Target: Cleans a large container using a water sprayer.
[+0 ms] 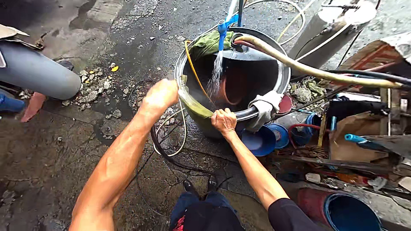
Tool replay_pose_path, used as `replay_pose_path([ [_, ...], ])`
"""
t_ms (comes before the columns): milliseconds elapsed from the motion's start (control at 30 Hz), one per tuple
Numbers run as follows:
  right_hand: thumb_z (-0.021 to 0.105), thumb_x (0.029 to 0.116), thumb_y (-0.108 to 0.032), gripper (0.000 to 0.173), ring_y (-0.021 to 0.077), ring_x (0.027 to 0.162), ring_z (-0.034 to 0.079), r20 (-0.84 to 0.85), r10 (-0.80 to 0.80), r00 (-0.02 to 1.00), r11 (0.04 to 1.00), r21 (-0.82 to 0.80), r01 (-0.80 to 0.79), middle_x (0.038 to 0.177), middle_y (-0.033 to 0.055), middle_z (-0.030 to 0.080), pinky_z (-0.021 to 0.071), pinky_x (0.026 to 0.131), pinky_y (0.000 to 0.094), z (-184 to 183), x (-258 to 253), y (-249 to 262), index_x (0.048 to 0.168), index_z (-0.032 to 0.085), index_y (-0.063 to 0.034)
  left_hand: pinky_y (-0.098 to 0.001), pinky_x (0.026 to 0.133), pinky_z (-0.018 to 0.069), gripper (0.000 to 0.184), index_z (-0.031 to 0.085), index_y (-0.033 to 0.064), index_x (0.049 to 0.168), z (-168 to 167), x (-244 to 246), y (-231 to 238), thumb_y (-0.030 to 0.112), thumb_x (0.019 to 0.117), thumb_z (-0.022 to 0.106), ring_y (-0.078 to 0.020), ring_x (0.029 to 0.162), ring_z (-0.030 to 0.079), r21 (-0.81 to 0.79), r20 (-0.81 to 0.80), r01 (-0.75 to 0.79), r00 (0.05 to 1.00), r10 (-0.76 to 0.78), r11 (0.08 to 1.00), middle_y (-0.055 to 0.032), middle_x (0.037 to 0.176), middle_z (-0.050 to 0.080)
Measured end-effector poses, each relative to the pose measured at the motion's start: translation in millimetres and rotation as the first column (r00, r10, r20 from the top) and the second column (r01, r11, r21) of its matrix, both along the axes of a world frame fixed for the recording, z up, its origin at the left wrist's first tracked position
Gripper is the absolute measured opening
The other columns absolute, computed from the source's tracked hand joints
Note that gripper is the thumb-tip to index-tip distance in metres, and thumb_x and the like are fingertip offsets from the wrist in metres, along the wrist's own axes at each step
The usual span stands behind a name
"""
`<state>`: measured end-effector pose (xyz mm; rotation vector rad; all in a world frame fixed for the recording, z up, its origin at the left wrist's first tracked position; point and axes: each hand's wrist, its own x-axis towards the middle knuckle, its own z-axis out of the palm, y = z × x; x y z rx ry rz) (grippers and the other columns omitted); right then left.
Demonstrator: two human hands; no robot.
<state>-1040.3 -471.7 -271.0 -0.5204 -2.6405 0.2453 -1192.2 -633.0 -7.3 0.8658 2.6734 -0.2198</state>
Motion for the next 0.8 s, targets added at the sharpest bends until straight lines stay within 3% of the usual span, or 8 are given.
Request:
replay_pose_path([
  [100,0.037,0.1005,-0.033,0.046,0.0367,0.093,0.069,-0.005,0.003,1.0,1.0,-0.001,-0.003,0.086,0.0139,0.071,0.0508,0.066,0.0536,0,0,0,0.08,0.066,-0.005,-0.0636,0.08,0.0538,0.023,0.075,0.0133,0.114,1,12,-3,0.018,0.0987,0.058,-0.0399,0.095,0.07,-0.023,0.084,0.091,0.992,-0.089,0.996,-0.0186,0.098,0.072],
  [200,0.036,0.1008,-0.034,0.046,0.0364,0.091,0.068,0.0,0.002,1.0,1.0,0.008,-0.002,0.085,0.0132,0.07,0.0497,0.065,0.0532,1,2,0,0.079,0.065,-0.0057,-0.0633,0.076,0.0547,0.024,0.074,0.014,0.115,5,23,-9,0.02,0.0985,0.057,-0.0401,0.092,0.07,0.016,0.022,0.077,0.997,-0.077,0.997,-0.0183,0.096,0.072],
  [333,0.035,0.1017,-0.035,0.048,0.0365,0.091,0.068,0.006,0.023,1.0,1.0,0.014,-0.023,0.086,0.0135,0.07,0.0498,0.065,0.0534,3,4,2,0.08,0.065,-0.0053,-0.059,0.079,0.0552,0.024,0.073,0.0172,0.118,-3,56,-3,0.021,0.1002,0.058,-0.0351,0.092,0.07,-0.041,0.186,0.17,0.97,-0.159,0.985,-0.0141,0.095,0.072],
  [500,0.034,0.1027,-0.035,0.048,0.0354,0.093,0.068,0.001,0.034,0.999,0.999,0.015,-0.034,0.087,0.0129,0.07,0.05,0.066,0.0523,3,5,2,0.08,0.065,-0.0058,-0.0618,0.079,0.055,0.026,0.074,0.0152,0.119,-5,39,-17,0.019,0.0994,0.057,-0.038,0.093,0.071,0.059,0.087,0.092,0.992,-0.097,0.994,-0.0166,0.097,0.073],
  [667,0.034,0.1041,-0.034,0.048,0.038,0.098,0.068,0.024,0.064,0.998,0.997,-0.036,-0.063,0.09,0.0144,0.072,0.0511,0.07,0.055,9,7,2,0.086,0.068,-0.0049,-0.0582,0.086,0.0542,0.026,0.073,0.0149,0.121,-6,70,6,0.019,0.1012,0.057,-0.0353,0.099,0.07,0.056,0.209,0.199,0.956,-0.206,0.978,-0.0154,0.102,0.073],
  [800,0.037,0.1031,-0.033,0.047,0.0386,0.098,0.068,0.015,0.086,0.996,0.995,-0.055,-0.085,0.091,0.0149,0.072,0.0516,0.07,0.0558,11,7,4,0.086,0.069,-0.0046,-0.0598,0.079,0.0555,0.022,0.075,0.0138,0.111,-12,66,1,0.018,0.0972,0.058,-0.0358,0.093,0.07,0.089,0.128,0.164,0.976,-0.175,0.982,-0.0148,0.096,0.073],
])
